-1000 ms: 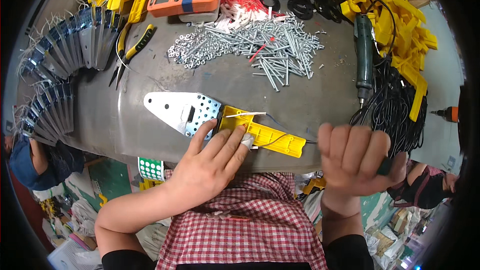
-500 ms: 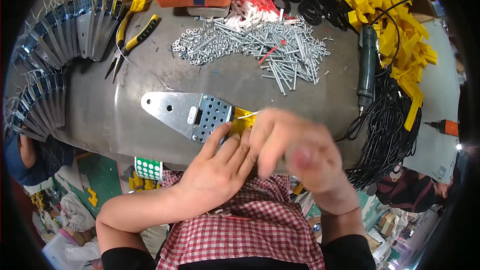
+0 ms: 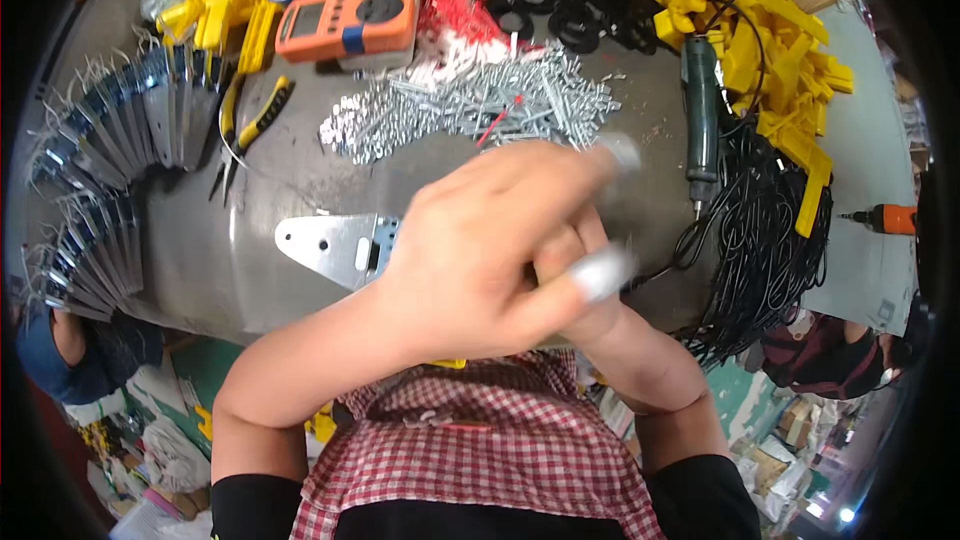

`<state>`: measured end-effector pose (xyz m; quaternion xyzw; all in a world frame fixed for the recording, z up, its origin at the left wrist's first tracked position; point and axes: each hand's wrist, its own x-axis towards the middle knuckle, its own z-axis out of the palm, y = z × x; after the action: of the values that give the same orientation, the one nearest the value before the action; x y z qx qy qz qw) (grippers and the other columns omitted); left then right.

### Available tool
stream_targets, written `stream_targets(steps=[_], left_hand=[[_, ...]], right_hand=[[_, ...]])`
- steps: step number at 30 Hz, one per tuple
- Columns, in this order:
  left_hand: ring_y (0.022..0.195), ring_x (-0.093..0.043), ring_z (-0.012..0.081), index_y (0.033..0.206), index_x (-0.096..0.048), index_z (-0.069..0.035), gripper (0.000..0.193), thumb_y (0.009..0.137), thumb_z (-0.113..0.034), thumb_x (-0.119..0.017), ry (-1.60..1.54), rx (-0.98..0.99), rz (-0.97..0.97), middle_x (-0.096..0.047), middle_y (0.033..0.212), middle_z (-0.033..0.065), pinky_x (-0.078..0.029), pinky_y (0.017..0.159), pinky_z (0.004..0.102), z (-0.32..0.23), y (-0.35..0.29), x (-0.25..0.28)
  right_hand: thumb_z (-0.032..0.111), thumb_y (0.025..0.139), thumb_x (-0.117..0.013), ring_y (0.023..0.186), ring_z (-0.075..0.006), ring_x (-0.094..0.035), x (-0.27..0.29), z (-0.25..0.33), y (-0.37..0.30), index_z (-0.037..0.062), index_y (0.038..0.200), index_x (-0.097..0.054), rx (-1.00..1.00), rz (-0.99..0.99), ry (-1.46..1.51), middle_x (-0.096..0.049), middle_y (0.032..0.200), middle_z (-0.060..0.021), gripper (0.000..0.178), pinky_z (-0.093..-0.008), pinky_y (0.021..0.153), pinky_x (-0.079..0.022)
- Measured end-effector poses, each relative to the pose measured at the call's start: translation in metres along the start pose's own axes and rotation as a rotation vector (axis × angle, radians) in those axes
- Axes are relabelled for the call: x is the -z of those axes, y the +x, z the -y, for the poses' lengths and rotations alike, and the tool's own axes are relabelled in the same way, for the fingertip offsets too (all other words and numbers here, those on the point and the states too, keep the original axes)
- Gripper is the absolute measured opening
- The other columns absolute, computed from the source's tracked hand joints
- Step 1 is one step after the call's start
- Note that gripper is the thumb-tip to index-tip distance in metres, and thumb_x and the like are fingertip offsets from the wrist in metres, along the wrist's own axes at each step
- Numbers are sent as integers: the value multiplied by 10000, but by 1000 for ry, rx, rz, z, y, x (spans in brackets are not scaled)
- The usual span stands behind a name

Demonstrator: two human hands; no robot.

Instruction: Assembling electronic components using a soldering iron and electric screwdriver.

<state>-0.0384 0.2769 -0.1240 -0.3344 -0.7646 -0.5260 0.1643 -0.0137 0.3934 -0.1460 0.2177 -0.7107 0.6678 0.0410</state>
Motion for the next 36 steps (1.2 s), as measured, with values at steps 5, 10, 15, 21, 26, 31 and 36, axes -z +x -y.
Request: stream_targets(steps=[5, 10, 15, 21, 26, 31, 36], left_hand=[[791, -538, 312, 1216, -478, 5, 716, 645, -302, -779, 262, 169, 224, -558, 876, 114, -445, 707, 400, -19, -58, 9], [705, -532, 267, 1187, -467, -12, 733, 546, -117, -806, 401, 86, 306, -564, 804, 85, -445, 605, 360, -10, -80, -10], [643, -536, 221, 1285, -411, -12, 778, 608, -91, -785, 411, 111, 367, -578, 769, 40, -447, 568, 319, -8, -81, -10], [570, -583, 241, 1362, -316, 1, 775, 689, -77, -694, 367, 334, 375, -596, 738, 64, -483, 525, 338, -10, -85, -4], [541, -596, 192, 1368, -266, 44, 773, 681, 37, -619, 408, 207, 403, -613, 715, 85, -488, 528, 283, -7, -88, -4], [569, -596, 224, 1308, -407, -7, 686, 654, 20, -611, 320, 473, 511, -620, 809, 103, -490, 526, 308, -15, -83, 4], [904, -567, 241, 1153, -577, -87, 483, 672, -80, -607, 606, -31, 606, -564, 1073, 112, -466, 765, 372, -20, -80, 6]], right_hand=[[340, 840, -588, 1133, -249, -463, 78, 22, 63, 33, 1196, -467, 330, -46, -280, -498, 1194, -166, 485, -346, 964, -355], [172, 697, -721, 1098, -304, -477, 133, 31, -45, 33, 1095, -525, -180, 525, -1087, -522, 1145, -132, 465, -390, 934, -369], [95, 681, -722, 984, -308, -528, 127, 19, -94, 35, 985, -556, -410, 327, -1038, -574, 991, -103, 352, -378, 865, -405], [22, 705, -670, 941, -302, -549, 103, -1, -93, 29, 965, -587, -53, 84, -915, -586, 909, -87, 273, -406, 866, -425], [59, 678, -700, 862, -265, -558, 110, -7, -100, 22, 922, -614, -28, 48, -886, -588, 843, -77, 260, -377, 806, -427], [62, 675, -709, 796, -246, -549, 89, -8, -103, 21, 899, -618, -44, 64, -775, -585, 815, -68, 245, -361, 716, -422], [34, 691, -670, 824, -293, -533, 91, -19, -94, 35, 850, -575, -171, 23, -818, -510, 839, -98, 186, -393, 756, -425]])
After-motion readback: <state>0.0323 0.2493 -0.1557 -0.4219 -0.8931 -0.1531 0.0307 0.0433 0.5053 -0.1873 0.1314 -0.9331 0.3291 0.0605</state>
